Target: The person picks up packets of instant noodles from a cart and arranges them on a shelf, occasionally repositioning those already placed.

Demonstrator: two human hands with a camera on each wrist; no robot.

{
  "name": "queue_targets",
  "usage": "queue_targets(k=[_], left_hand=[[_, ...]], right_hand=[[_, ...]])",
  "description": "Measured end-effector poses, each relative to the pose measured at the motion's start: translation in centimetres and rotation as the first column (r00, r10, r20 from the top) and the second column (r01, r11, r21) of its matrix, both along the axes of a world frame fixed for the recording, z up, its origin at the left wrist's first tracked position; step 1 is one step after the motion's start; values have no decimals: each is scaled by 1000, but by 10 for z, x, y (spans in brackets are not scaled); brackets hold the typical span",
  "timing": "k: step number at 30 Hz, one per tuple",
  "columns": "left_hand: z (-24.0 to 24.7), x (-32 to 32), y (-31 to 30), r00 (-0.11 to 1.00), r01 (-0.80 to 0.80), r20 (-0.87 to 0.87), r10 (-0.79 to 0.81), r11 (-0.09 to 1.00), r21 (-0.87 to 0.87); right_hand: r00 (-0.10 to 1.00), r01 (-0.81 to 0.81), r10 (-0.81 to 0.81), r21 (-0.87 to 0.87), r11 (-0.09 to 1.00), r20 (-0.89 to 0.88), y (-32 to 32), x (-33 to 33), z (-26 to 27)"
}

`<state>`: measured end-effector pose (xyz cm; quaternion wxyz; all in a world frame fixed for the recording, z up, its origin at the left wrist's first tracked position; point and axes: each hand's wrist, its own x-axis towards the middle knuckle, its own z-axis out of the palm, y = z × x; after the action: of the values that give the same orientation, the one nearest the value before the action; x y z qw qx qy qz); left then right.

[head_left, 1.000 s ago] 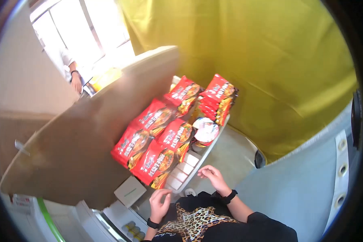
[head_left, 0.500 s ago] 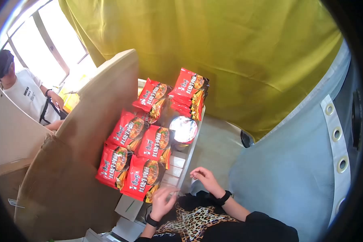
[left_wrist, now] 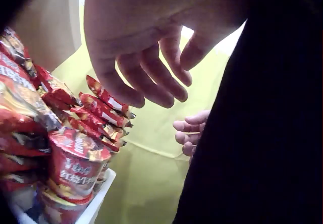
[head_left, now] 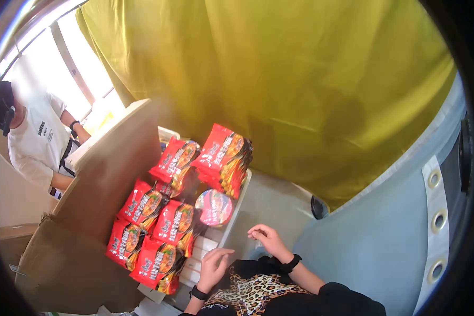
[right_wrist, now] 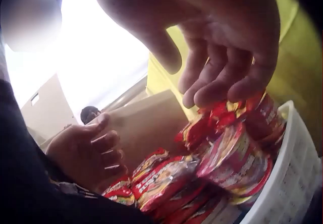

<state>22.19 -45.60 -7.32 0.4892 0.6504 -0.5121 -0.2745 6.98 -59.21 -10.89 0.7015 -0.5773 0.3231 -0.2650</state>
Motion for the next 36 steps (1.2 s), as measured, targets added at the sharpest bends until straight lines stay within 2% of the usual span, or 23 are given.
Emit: queue_targets(k=[2, 4, 6, 8, 12, 14, 19, 22, 23, 28, 30, 31, 32, 34, 36], left_hand=[[2, -20, -32, 998, -66, -14, 65, 997, -32], [3, -36, -62, 998, -65, -21, 63, 996, -55], [4, -53, -90, 996, -71, 47, 77, 991, -113], [8, -62, -108, 995, -81, 49, 85, 994, -75], [10, -67, -129, 967, -237, 75, 244, 967, -91], [11, -64, -136, 916, -402, -17, 402, 913, -73], [-12, -34, -144, 828, -551, -135, 544, 835, -13], [-15, -12, -155, 810, -575, -162, 564, 818, -23], [-9, -7, -161, 791, -587, -200, 579, 809, 22], [-19, 30, -195, 724, -678, -227, 651, 732, -62], [-24, 44, -203, 683, -690, -328, 652, 724, 3], [-27, 50, -204, 675, -710, -263, 689, 704, 22], [-21, 53, -208, 656, -717, -313, 687, 697, 25], [-21, 62, -209, 673, -703, -258, 693, 708, 71], [-14, 68, -213, 640, -720, -253, 726, 681, 132]], right_hand=[[999, 35, -34, -10, 999, 26, -36, -22, 3], [995, 102, -103, -51, 994, -9, -70, -49, 2], [989, 145, -145, -44, 989, 0, -95, -72, 3], [973, 219, -219, -5, 976, -74, -116, -92, 1], [982, 143, -136, 45, 989, -130, -143, -107, -11], [987, 115, -107, 65, 991, -117, -153, -99, -16], [999, -8, 13, 106, 994, -53, -169, -65, -16], [998, -58, 63, 140, 988, -29, -179, -42, -11], [997, -59, 64, 136, 989, -32, -183, -36, -13], [993, -88, 90, 29, 996, -77, -224, -6, -6], [992, -113, 111, -15, 994, -67, -247, 9, -5], [991, -119, 117, -38, 992, -61, -253, 17, -6], [990, -135, 133, -39, 990, -56, -257, 26, -3], [994, -101, 100, -16, 995, -34, -271, 49, 10], [993, -110, 109, -15, 994, -37, -279, 72, 17]])
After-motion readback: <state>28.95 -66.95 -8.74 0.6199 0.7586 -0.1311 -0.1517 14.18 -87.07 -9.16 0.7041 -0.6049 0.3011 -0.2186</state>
